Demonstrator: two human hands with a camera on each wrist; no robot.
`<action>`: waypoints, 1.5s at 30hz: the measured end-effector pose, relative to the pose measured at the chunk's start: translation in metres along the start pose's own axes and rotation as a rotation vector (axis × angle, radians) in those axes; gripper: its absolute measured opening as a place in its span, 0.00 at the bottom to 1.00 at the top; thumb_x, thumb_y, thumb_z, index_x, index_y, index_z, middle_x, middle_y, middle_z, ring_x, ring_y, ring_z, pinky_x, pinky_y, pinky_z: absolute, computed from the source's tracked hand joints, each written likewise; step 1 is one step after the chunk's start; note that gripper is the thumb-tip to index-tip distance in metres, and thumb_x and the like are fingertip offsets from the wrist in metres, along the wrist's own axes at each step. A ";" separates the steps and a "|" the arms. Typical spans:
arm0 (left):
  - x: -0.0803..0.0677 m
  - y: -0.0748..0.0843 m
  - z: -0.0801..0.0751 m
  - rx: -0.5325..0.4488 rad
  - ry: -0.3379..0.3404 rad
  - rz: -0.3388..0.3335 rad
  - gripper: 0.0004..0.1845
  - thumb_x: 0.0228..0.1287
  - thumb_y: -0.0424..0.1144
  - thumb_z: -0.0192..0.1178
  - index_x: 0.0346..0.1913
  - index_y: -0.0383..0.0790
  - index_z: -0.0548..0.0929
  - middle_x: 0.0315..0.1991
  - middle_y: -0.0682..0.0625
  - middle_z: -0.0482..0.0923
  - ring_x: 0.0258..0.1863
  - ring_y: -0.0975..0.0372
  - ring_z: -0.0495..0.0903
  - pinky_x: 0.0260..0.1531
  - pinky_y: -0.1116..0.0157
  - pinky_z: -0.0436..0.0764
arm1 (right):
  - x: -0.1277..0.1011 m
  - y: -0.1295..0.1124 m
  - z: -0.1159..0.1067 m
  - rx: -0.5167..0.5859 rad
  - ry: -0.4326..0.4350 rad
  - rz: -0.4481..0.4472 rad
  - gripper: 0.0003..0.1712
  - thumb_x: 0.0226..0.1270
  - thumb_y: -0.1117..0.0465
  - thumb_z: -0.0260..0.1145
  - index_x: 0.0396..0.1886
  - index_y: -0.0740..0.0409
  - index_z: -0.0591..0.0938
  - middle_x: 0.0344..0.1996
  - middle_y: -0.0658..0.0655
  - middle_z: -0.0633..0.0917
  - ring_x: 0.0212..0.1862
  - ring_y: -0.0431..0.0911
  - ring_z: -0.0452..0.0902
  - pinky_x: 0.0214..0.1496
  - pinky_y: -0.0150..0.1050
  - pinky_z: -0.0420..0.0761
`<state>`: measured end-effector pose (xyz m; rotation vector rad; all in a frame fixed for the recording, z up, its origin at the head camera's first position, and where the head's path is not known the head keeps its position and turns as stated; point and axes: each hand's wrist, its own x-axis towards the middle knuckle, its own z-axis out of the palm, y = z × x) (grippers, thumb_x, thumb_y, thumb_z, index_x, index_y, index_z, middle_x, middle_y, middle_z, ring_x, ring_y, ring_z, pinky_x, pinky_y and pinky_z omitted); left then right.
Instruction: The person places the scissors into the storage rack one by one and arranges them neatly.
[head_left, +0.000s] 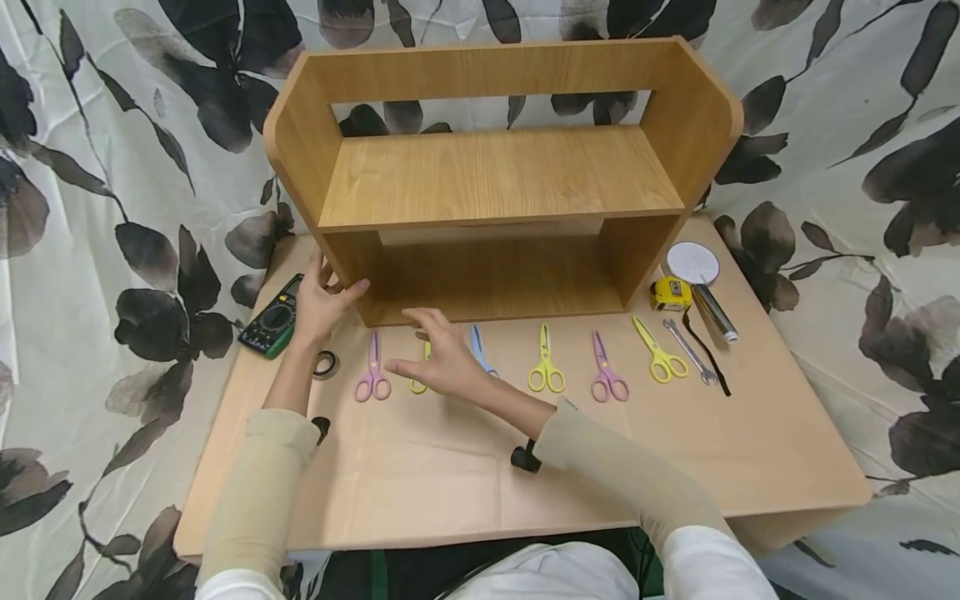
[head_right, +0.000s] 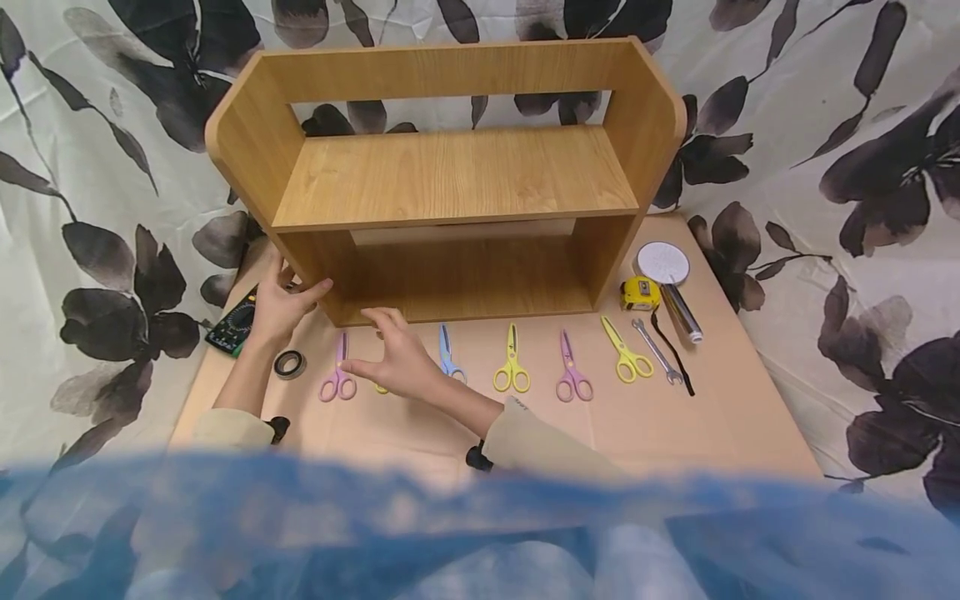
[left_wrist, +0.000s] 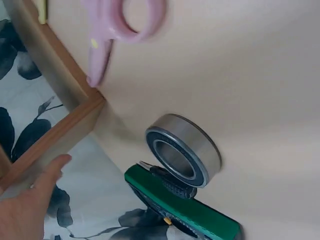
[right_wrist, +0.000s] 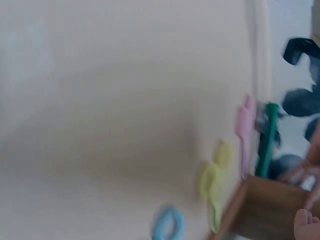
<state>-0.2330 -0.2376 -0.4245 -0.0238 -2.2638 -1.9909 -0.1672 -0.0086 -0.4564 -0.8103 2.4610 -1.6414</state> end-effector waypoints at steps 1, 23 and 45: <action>-0.001 0.000 0.001 0.001 -0.010 -0.014 0.52 0.65 0.23 0.66 0.83 0.62 0.55 0.83 0.40 0.56 0.74 0.33 0.66 0.59 0.58 0.85 | 0.000 0.003 0.007 0.024 -0.002 0.015 0.48 0.59 0.56 0.82 0.75 0.60 0.69 0.68 0.61 0.74 0.69 0.53 0.75 0.72 0.38 0.78; -0.009 0.000 0.008 0.065 -0.027 -0.082 0.36 0.73 0.25 0.56 0.81 0.45 0.61 0.78 0.32 0.62 0.72 0.35 0.69 0.59 0.54 0.85 | 0.006 0.045 0.087 0.197 -0.041 0.282 0.43 0.54 0.67 0.82 0.68 0.71 0.72 0.61 0.65 0.79 0.65 0.54 0.79 0.71 0.33 0.78; -0.005 -0.005 0.005 0.045 -0.040 -0.078 0.37 0.75 0.25 0.54 0.82 0.46 0.59 0.80 0.33 0.59 0.74 0.35 0.66 0.69 0.35 0.71 | 0.010 0.030 0.108 -0.158 0.024 0.317 0.35 0.53 0.75 0.76 0.63 0.64 0.76 0.54 0.59 0.81 0.57 0.49 0.80 0.61 0.30 0.83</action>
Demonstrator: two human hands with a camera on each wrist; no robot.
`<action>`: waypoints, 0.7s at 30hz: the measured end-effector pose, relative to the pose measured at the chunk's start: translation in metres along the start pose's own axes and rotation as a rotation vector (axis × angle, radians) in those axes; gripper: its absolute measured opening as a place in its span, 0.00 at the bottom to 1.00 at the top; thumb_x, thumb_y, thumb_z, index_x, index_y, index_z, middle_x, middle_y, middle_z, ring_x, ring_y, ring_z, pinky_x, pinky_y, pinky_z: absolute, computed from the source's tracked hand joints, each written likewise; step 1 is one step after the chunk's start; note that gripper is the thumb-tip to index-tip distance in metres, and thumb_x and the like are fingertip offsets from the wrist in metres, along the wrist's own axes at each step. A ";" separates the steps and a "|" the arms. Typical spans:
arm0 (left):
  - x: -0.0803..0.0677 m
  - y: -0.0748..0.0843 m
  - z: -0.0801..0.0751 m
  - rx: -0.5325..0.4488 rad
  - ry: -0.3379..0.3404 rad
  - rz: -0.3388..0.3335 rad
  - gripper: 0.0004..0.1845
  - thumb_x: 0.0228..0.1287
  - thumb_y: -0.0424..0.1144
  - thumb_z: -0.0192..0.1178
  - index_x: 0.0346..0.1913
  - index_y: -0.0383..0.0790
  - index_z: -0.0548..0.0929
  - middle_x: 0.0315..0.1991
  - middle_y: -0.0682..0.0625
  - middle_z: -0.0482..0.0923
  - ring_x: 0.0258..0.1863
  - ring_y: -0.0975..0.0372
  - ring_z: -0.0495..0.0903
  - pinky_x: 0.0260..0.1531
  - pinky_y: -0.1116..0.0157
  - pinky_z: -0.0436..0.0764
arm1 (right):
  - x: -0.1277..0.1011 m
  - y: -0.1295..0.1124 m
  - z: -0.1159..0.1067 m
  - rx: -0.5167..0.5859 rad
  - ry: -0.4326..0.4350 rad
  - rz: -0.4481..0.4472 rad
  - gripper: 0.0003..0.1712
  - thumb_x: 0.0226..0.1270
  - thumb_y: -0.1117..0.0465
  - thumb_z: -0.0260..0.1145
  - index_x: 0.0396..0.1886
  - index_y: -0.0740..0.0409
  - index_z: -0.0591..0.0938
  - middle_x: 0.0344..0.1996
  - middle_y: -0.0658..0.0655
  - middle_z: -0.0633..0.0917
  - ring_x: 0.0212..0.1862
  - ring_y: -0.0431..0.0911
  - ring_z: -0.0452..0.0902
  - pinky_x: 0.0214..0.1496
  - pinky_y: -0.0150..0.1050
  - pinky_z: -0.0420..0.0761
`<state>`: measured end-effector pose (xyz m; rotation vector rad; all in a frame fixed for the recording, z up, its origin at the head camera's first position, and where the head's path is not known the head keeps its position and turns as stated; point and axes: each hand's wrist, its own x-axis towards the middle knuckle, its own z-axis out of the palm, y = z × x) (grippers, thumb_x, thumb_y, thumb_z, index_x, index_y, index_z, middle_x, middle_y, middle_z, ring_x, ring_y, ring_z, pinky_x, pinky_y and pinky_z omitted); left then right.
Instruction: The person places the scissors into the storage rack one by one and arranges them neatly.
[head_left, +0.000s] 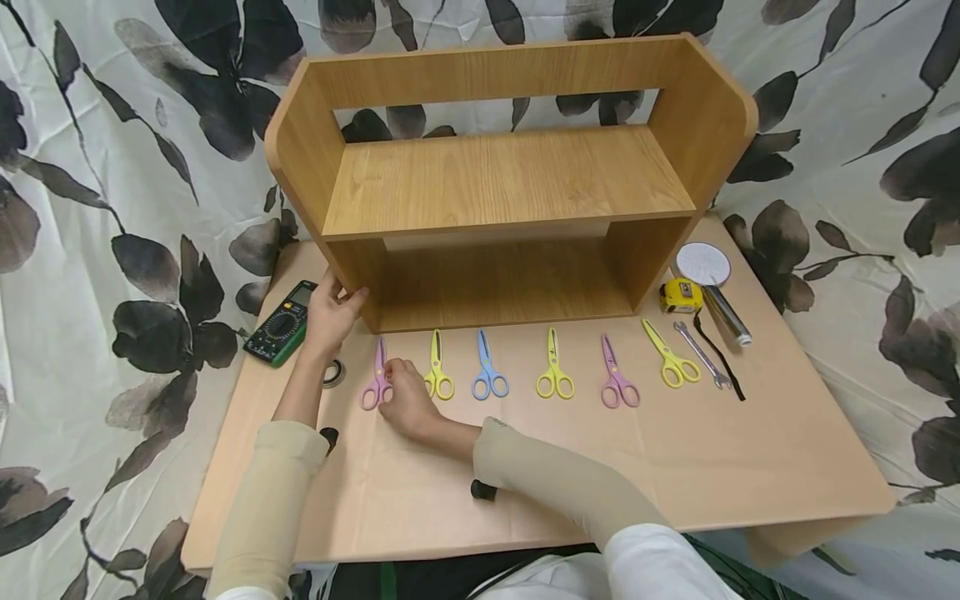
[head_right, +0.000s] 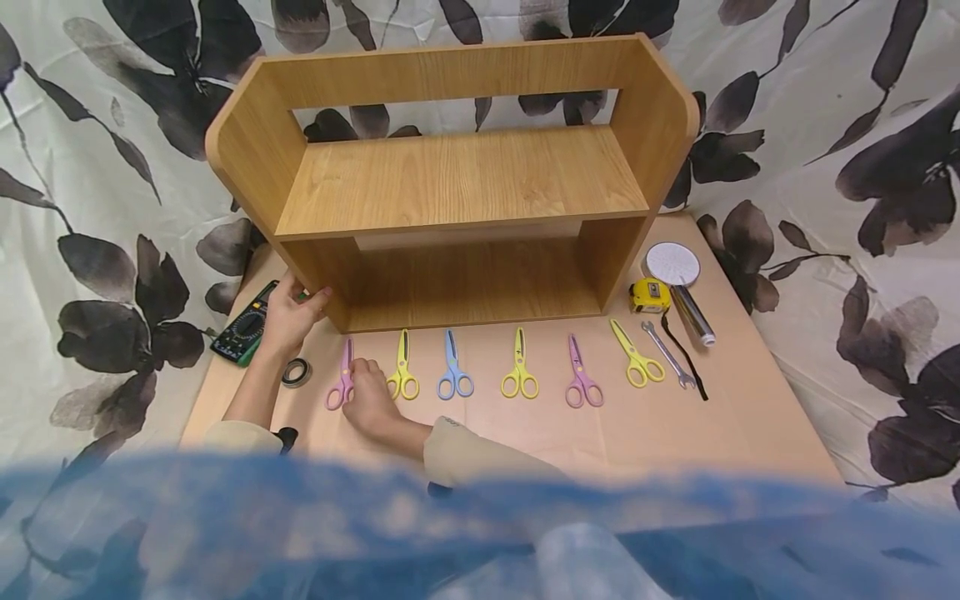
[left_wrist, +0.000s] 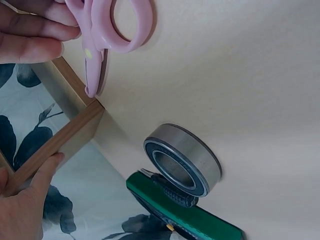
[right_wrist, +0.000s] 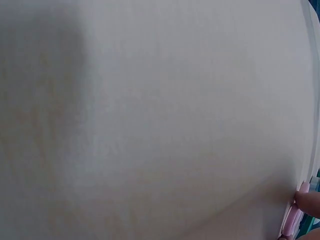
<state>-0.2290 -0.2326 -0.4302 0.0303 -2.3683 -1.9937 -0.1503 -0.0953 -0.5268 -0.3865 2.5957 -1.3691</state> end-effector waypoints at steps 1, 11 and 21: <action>0.000 0.000 0.000 -0.001 0.001 0.002 0.37 0.74 0.25 0.54 0.82 0.46 0.59 0.80 0.33 0.59 0.74 0.35 0.66 0.69 0.35 0.70 | 0.000 0.000 0.000 -0.004 0.001 -0.002 0.35 0.53 0.76 0.76 0.63 0.64 0.76 0.53 0.59 0.81 0.56 0.49 0.80 0.60 0.30 0.83; -0.001 0.002 0.002 0.007 0.019 0.007 0.35 0.74 0.25 0.54 0.81 0.44 0.61 0.79 0.32 0.60 0.73 0.32 0.66 0.68 0.34 0.71 | 0.000 -0.001 -0.002 -0.059 0.003 -0.044 0.39 0.53 0.76 0.73 0.68 0.66 0.75 0.53 0.59 0.82 0.56 0.48 0.79 0.61 0.32 0.82; -0.002 0.002 0.003 0.003 0.016 0.022 0.35 0.73 0.24 0.54 0.80 0.41 0.61 0.79 0.33 0.61 0.73 0.33 0.68 0.67 0.34 0.72 | -0.001 -0.003 -0.001 -0.045 0.019 -0.047 0.41 0.52 0.73 0.78 0.69 0.66 0.75 0.51 0.60 0.81 0.52 0.46 0.77 0.55 0.31 0.82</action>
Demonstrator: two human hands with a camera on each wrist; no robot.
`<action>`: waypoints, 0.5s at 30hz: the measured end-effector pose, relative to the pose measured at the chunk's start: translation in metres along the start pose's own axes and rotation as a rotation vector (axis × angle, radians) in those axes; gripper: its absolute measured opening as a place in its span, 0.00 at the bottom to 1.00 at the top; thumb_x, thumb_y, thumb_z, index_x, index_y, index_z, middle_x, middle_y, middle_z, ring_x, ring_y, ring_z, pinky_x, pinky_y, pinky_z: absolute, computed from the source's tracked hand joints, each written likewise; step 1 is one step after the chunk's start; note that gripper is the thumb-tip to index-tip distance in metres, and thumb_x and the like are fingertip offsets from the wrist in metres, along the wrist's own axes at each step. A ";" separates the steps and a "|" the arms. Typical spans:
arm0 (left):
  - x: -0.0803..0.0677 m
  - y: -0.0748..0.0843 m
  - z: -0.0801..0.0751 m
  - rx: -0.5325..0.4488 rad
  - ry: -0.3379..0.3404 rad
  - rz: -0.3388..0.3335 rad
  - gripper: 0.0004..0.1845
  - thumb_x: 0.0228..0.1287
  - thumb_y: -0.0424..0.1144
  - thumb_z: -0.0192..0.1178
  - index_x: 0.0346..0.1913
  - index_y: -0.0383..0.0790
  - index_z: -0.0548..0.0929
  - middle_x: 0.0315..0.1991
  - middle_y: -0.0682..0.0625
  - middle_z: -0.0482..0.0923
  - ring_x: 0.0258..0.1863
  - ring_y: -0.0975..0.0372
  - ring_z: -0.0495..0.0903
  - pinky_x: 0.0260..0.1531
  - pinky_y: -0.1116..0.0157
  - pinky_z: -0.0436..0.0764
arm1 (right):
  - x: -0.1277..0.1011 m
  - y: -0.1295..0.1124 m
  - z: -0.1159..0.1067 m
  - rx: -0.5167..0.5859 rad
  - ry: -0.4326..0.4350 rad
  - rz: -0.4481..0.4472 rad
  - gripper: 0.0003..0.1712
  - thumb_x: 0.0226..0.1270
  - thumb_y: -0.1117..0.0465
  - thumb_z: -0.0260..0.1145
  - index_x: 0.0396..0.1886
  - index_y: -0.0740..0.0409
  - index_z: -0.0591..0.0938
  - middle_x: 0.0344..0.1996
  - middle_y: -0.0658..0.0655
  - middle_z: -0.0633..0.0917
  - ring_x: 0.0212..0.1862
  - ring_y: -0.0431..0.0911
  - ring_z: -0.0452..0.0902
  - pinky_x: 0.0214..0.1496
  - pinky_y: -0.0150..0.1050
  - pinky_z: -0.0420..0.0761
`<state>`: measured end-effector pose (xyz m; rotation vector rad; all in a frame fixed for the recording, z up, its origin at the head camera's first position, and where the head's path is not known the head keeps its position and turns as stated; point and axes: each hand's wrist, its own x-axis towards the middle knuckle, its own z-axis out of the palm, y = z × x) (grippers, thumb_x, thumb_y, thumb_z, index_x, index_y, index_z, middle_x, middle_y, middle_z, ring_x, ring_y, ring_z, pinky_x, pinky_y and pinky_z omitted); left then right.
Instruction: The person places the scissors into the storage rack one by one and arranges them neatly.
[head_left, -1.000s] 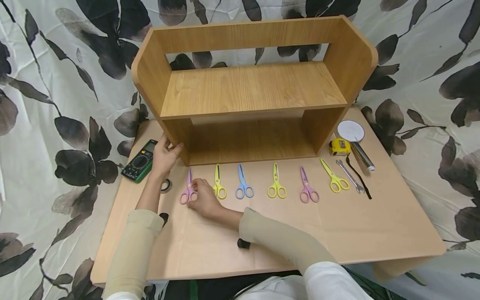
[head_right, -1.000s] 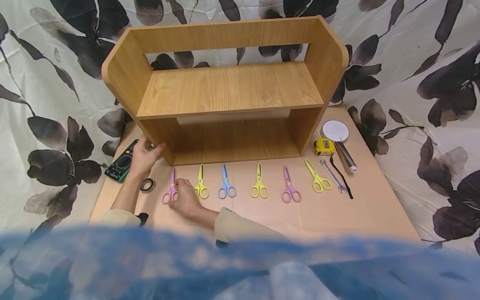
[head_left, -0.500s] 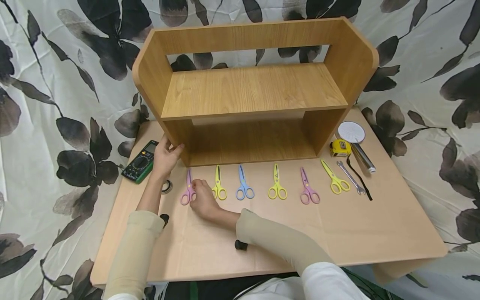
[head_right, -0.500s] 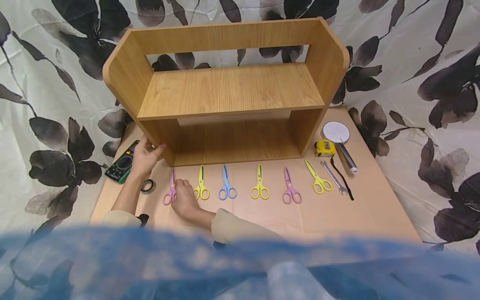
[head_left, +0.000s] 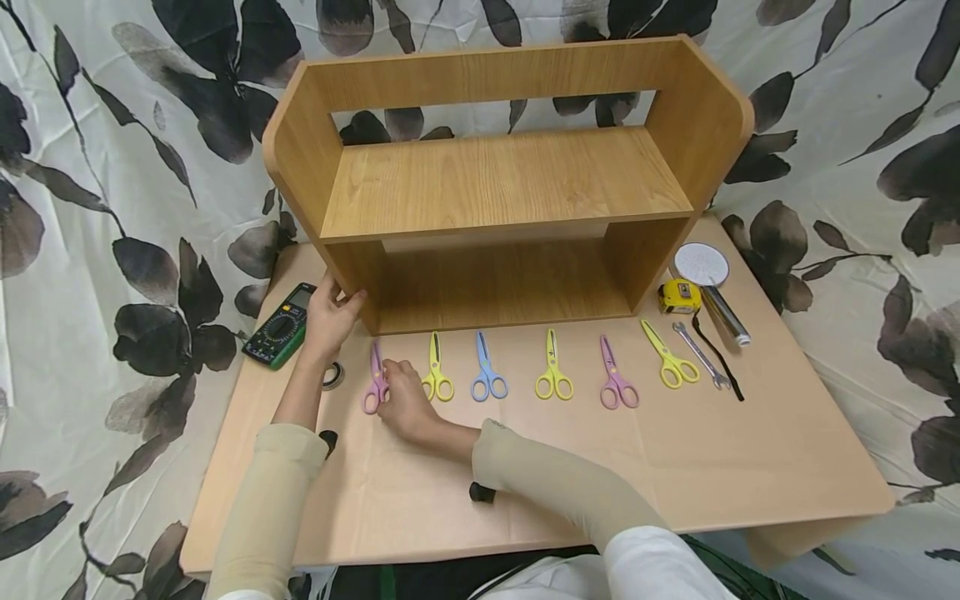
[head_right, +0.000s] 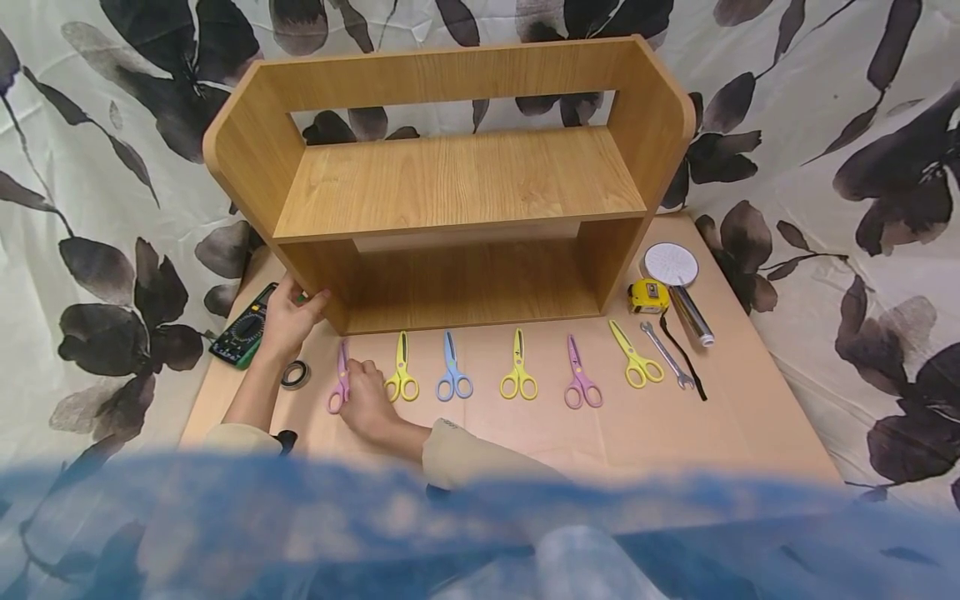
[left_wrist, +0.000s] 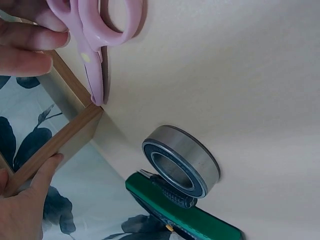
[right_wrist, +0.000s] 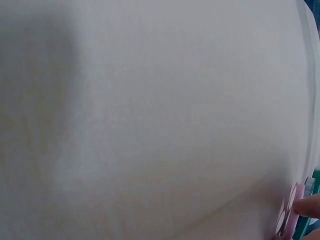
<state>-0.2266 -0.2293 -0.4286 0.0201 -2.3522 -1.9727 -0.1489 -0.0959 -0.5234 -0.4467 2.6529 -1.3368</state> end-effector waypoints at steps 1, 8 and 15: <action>0.000 0.000 0.000 -0.004 -0.001 0.001 0.35 0.73 0.24 0.54 0.80 0.41 0.61 0.78 0.32 0.61 0.73 0.33 0.67 0.67 0.34 0.72 | 0.000 -0.001 0.000 0.003 0.001 0.002 0.41 0.53 0.73 0.78 0.69 0.65 0.76 0.51 0.59 0.81 0.51 0.45 0.76 0.54 0.30 0.82; 0.000 0.000 0.001 -0.020 -0.002 -0.006 0.35 0.73 0.23 0.54 0.80 0.40 0.60 0.79 0.32 0.60 0.74 0.33 0.66 0.68 0.36 0.72 | -0.001 -0.002 0.000 0.050 -0.001 0.005 0.35 0.54 0.72 0.78 0.63 0.65 0.79 0.45 0.56 0.78 0.43 0.38 0.70 0.42 0.22 0.75; -0.001 0.001 0.000 -0.005 -0.012 -0.014 0.35 0.74 0.24 0.53 0.81 0.41 0.59 0.79 0.32 0.59 0.74 0.33 0.66 0.69 0.36 0.72 | -0.002 -0.003 -0.001 0.026 0.007 0.026 0.23 0.55 0.69 0.78 0.52 0.62 0.85 0.38 0.53 0.80 0.39 0.37 0.71 0.38 0.23 0.75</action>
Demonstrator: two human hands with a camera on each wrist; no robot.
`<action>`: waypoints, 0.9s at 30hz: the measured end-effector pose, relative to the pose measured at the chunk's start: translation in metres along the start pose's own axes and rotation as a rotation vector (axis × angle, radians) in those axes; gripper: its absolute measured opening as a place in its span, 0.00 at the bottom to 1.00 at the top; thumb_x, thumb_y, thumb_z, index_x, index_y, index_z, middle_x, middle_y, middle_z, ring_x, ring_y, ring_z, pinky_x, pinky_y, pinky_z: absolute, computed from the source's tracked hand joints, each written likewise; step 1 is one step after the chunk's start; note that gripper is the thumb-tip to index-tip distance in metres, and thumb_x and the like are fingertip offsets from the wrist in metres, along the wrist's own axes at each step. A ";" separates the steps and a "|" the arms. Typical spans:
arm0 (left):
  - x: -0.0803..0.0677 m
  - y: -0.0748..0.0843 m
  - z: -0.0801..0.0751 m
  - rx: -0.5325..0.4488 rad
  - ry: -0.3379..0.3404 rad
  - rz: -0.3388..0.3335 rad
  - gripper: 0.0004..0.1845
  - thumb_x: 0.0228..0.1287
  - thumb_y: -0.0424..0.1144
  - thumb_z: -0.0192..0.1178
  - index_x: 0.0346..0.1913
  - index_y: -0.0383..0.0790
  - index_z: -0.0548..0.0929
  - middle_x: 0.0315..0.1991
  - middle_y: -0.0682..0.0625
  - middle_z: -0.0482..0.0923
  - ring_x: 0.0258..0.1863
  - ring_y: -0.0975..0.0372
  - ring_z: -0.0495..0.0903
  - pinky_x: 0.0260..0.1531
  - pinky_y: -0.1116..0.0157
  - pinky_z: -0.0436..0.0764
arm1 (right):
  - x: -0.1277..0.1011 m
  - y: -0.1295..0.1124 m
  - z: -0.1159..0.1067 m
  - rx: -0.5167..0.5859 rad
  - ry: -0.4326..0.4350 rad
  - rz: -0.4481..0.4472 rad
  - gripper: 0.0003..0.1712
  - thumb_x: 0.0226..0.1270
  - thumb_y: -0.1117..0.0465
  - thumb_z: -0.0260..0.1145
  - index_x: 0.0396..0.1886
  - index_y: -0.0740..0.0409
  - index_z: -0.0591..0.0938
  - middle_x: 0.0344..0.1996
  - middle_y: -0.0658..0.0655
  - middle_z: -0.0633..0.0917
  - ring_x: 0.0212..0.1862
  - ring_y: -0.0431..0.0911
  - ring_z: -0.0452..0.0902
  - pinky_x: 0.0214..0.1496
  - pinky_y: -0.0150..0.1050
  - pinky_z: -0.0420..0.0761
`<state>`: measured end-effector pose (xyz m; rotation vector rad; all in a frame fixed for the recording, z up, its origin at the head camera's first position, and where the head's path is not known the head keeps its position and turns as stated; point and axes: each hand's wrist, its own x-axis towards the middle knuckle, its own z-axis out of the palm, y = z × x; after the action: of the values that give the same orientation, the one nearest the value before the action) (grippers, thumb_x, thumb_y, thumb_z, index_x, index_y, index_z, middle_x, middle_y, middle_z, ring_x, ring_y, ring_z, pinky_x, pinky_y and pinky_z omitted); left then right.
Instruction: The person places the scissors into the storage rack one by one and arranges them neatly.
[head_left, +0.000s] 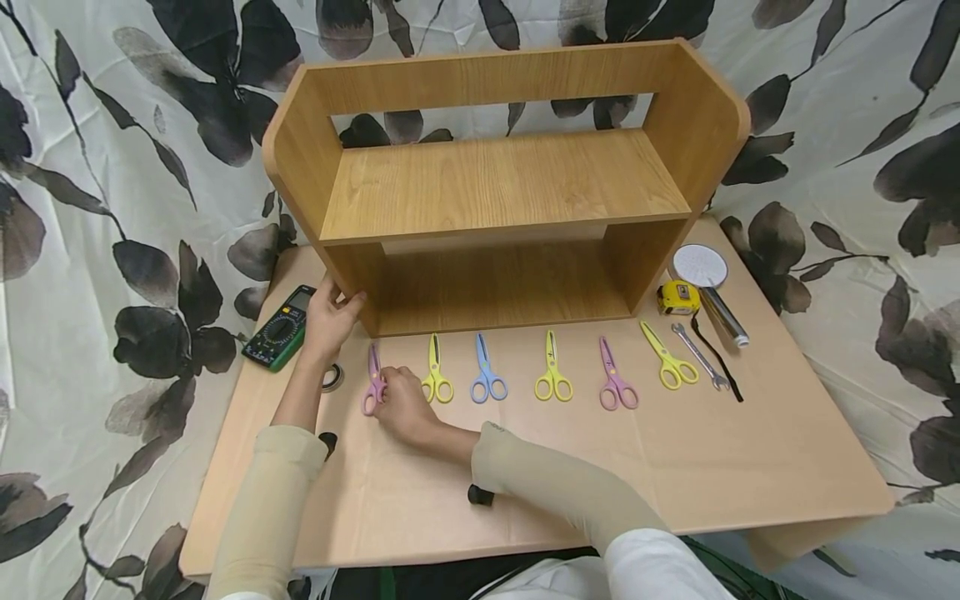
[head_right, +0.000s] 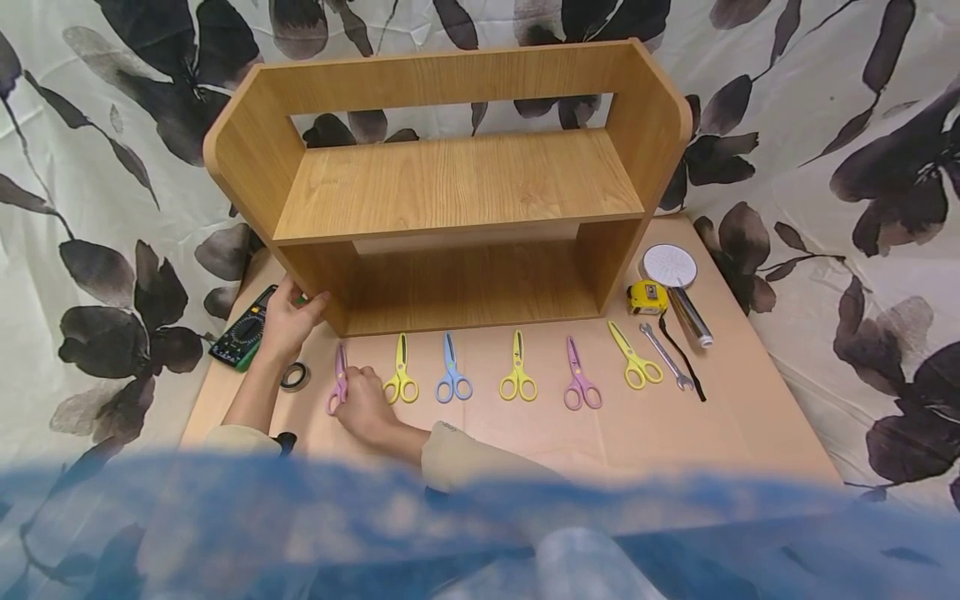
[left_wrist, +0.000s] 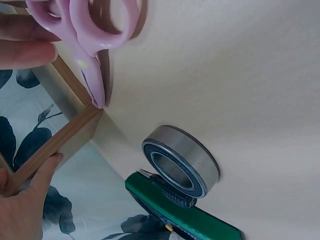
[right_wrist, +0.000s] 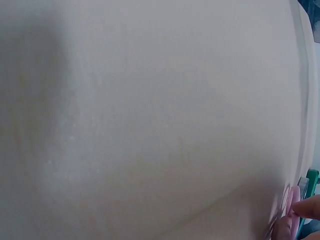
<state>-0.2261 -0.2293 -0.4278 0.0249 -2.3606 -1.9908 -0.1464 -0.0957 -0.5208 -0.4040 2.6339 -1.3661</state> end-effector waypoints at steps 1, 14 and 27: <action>-0.001 0.001 -0.001 0.004 0.001 -0.001 0.35 0.74 0.24 0.53 0.81 0.41 0.59 0.79 0.32 0.59 0.74 0.34 0.65 0.69 0.36 0.71 | 0.000 0.000 0.000 0.004 0.001 0.003 0.22 0.56 0.69 0.78 0.52 0.62 0.86 0.37 0.52 0.80 0.39 0.36 0.71 0.38 0.22 0.75; 0.001 -0.004 -0.002 0.015 -0.001 0.039 0.35 0.73 0.25 0.54 0.80 0.41 0.61 0.79 0.33 0.61 0.72 0.33 0.68 0.67 0.35 0.73 | -0.011 -0.003 -0.018 0.122 0.055 -0.028 0.28 0.50 0.73 0.71 0.56 0.63 0.88 0.39 0.57 0.86 0.41 0.41 0.80 0.39 0.23 0.77; -0.002 0.000 -0.003 0.024 -0.011 0.017 0.33 0.74 0.25 0.55 0.79 0.39 0.62 0.78 0.33 0.62 0.73 0.34 0.68 0.68 0.41 0.76 | -0.044 -0.028 -0.080 0.303 0.009 -0.062 0.25 0.56 0.71 0.73 0.57 0.65 0.86 0.48 0.58 0.88 0.44 0.42 0.88 0.38 0.24 0.83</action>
<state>-0.2235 -0.2321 -0.4274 -0.0053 -2.3830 -1.9601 -0.1196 -0.0354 -0.4517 -0.4408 2.3829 -1.7537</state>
